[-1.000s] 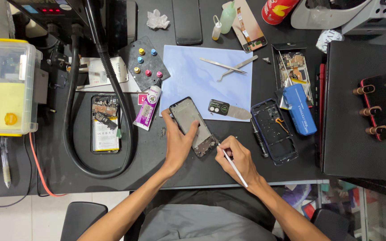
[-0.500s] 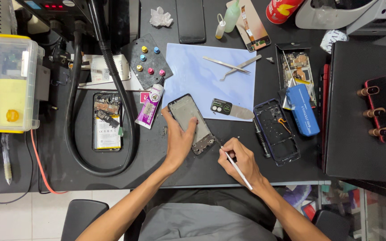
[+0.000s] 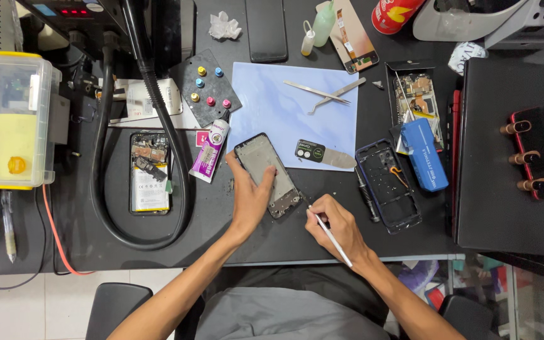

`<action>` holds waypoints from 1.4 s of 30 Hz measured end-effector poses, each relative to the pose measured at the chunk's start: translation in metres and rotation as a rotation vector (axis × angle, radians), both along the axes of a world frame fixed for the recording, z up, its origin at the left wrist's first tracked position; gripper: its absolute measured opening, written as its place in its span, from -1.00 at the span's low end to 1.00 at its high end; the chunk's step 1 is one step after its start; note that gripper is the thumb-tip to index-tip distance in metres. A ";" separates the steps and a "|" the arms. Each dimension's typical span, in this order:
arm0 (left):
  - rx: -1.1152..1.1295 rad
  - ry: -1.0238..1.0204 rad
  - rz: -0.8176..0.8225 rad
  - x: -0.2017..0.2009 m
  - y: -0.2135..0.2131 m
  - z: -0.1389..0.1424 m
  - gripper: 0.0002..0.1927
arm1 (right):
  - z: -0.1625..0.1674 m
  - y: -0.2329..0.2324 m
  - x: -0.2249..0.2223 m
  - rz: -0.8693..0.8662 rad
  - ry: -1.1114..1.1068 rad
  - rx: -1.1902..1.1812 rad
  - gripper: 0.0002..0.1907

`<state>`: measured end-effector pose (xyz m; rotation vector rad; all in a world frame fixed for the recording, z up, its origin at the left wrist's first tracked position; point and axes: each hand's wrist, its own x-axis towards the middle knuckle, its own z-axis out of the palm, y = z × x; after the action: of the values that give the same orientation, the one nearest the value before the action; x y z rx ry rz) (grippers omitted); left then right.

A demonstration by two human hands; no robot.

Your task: The person uses a white plastic spudger to pry and separate the screen assembly from the frame of a disassembled smartphone. They work along the edges of the device to release the internal adhesive, carefully lifting the screen while holding the phone body steady on the workbench.

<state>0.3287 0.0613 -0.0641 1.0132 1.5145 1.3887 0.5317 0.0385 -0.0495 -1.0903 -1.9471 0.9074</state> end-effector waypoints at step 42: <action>0.063 -0.634 -0.187 0.001 -0.013 0.095 -0.27 | 0.013 0.005 0.006 -0.004 0.356 -0.318 -0.88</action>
<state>0.3296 0.0484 0.0309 0.6379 0.8912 1.4465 0.5379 0.0437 -0.0368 -1.0210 -1.5425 1.3426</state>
